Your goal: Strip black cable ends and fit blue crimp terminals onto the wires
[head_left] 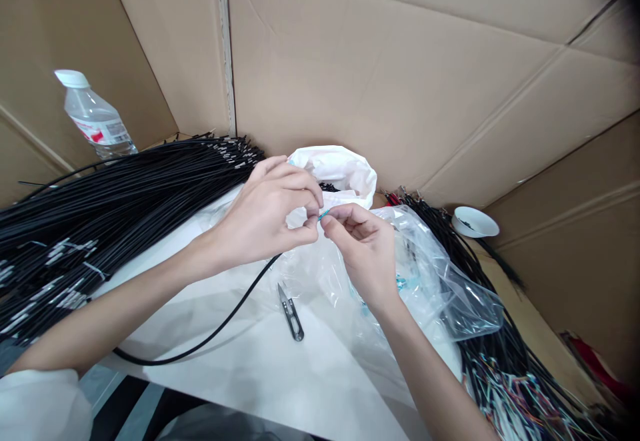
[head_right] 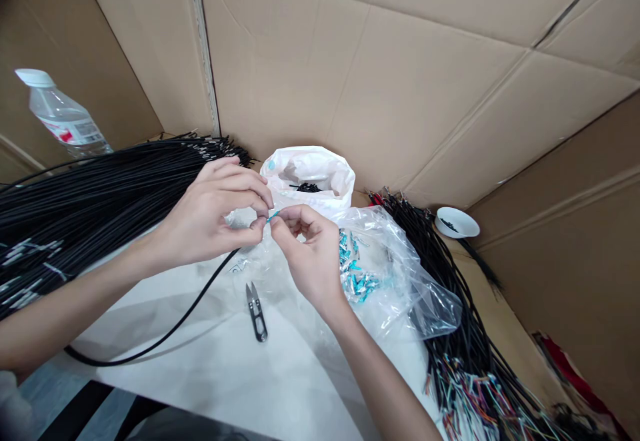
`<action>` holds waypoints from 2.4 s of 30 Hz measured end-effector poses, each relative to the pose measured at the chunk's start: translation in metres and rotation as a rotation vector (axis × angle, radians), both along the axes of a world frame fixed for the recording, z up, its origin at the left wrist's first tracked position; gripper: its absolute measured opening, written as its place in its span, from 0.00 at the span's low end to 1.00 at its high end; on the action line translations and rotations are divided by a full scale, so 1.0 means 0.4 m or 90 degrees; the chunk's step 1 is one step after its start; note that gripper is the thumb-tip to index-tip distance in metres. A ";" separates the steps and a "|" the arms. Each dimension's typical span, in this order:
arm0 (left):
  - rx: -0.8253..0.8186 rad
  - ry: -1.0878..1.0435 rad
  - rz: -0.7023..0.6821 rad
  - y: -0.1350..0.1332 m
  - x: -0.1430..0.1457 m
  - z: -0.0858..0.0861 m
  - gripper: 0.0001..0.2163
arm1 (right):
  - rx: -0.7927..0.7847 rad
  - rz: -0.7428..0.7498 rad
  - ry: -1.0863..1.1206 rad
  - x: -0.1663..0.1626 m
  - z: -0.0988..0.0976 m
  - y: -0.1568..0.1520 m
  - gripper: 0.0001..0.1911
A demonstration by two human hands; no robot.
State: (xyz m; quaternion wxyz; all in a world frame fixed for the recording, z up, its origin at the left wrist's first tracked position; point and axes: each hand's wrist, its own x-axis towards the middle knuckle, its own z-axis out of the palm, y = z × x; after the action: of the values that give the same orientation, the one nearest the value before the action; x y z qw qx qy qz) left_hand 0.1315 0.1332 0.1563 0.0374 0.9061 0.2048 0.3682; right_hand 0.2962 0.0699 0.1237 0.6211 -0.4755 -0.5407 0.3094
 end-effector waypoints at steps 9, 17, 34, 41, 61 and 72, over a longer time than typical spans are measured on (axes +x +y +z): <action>-0.001 -0.026 -0.022 -0.007 0.005 -0.002 0.05 | 0.055 0.012 0.002 0.002 -0.007 0.000 0.03; -0.544 -0.024 -0.287 0.033 0.000 0.015 0.07 | 0.183 0.023 -0.027 0.007 -0.012 -0.002 0.06; -0.610 0.066 -0.239 0.039 -0.016 0.022 0.05 | 0.115 0.060 -0.045 0.004 -0.009 -0.005 0.05; -0.654 0.020 -0.187 0.023 -0.009 0.018 0.04 | 0.082 0.038 -0.039 -0.005 -0.005 -0.008 0.04; -0.441 0.070 -0.104 -0.005 -0.009 -0.001 0.04 | 0.028 -0.001 -0.030 -0.005 -0.010 0.004 0.04; -0.524 0.101 -0.188 0.037 -0.034 0.030 0.09 | 0.006 -0.003 0.024 -0.014 -0.013 0.008 0.05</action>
State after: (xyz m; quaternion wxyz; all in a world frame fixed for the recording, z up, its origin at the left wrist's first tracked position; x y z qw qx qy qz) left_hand 0.1178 0.1482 0.1682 0.4312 0.8608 0.2051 0.1761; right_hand 0.2908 0.0729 0.1184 0.6340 -0.4678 -0.5294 0.3145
